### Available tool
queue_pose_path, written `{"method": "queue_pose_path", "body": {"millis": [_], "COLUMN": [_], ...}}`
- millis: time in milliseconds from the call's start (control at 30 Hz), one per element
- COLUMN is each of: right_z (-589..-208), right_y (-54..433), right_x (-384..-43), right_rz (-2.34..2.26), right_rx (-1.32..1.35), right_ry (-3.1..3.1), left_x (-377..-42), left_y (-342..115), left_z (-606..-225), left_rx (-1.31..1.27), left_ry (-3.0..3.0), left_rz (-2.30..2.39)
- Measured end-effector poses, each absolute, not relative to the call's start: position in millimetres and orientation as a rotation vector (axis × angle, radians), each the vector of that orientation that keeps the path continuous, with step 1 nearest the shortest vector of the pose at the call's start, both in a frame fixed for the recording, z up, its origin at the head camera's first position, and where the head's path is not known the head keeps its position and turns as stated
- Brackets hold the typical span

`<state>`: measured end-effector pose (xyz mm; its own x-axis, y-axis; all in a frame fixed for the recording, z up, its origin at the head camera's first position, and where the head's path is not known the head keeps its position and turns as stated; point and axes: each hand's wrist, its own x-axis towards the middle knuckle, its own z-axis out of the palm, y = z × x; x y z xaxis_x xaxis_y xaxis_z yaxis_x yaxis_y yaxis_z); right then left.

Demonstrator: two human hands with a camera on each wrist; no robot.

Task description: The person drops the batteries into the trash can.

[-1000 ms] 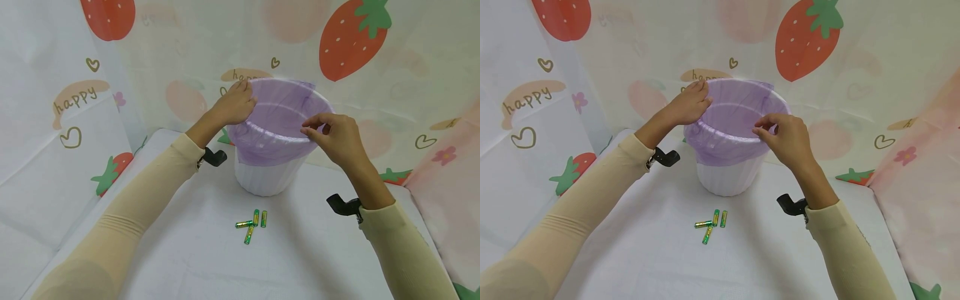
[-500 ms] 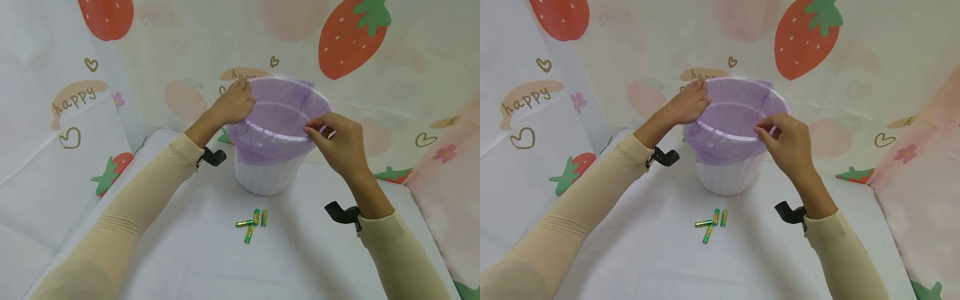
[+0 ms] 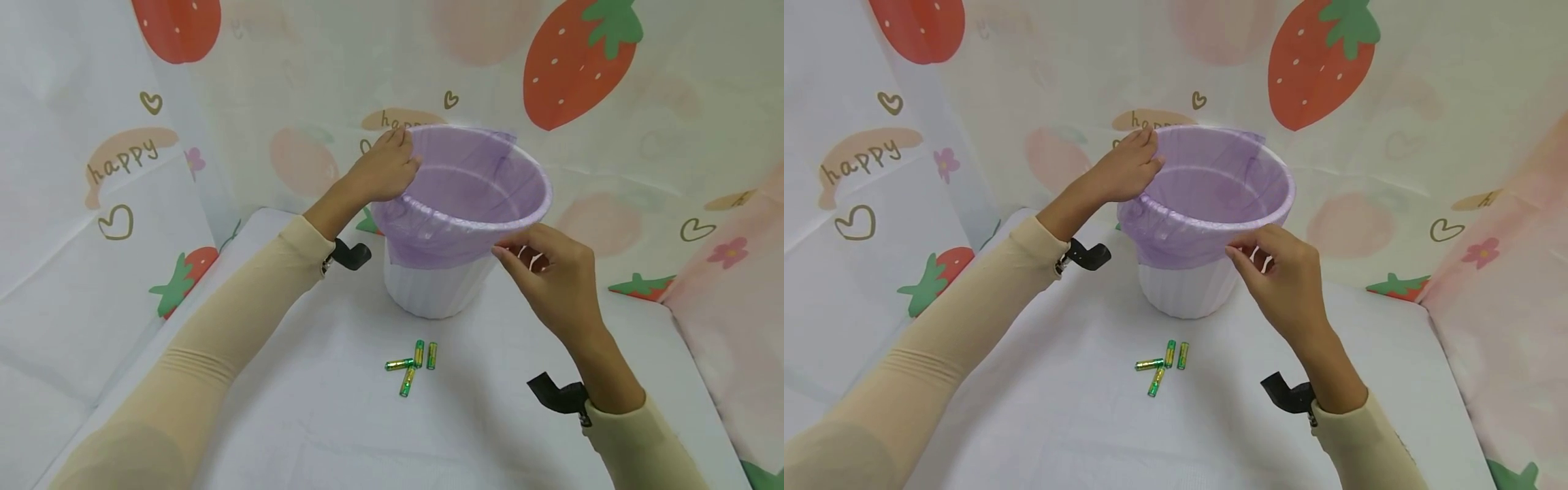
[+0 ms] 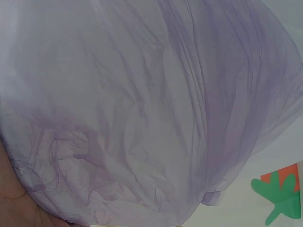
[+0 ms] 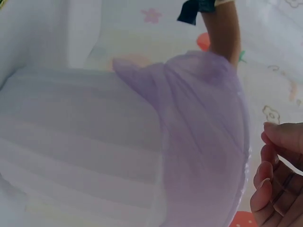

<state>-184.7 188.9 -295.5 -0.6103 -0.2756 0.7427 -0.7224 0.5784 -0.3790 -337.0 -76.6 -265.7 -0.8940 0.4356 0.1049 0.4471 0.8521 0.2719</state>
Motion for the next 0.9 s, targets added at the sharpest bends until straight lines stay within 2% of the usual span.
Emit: {"method": "queue_pose_path", "body": {"millis": [400, 900], "right_z": [-336.9, -394.3], "right_y": [185.0, 176.1], "right_x": [-156.4, -139.9], "right_rz": [0.991, 1.087], "right_rx": [0.807, 0.747], "right_ry": [-2.239, -2.366], "left_x": [-339.0, -337.8], "left_y": [-76.8, -76.3], "left_z": [-265.7, -265.7], "left_rx": [-0.715, -0.722], "left_ry": [-2.982, -2.977], "left_rz": [-0.441, -0.425]}}
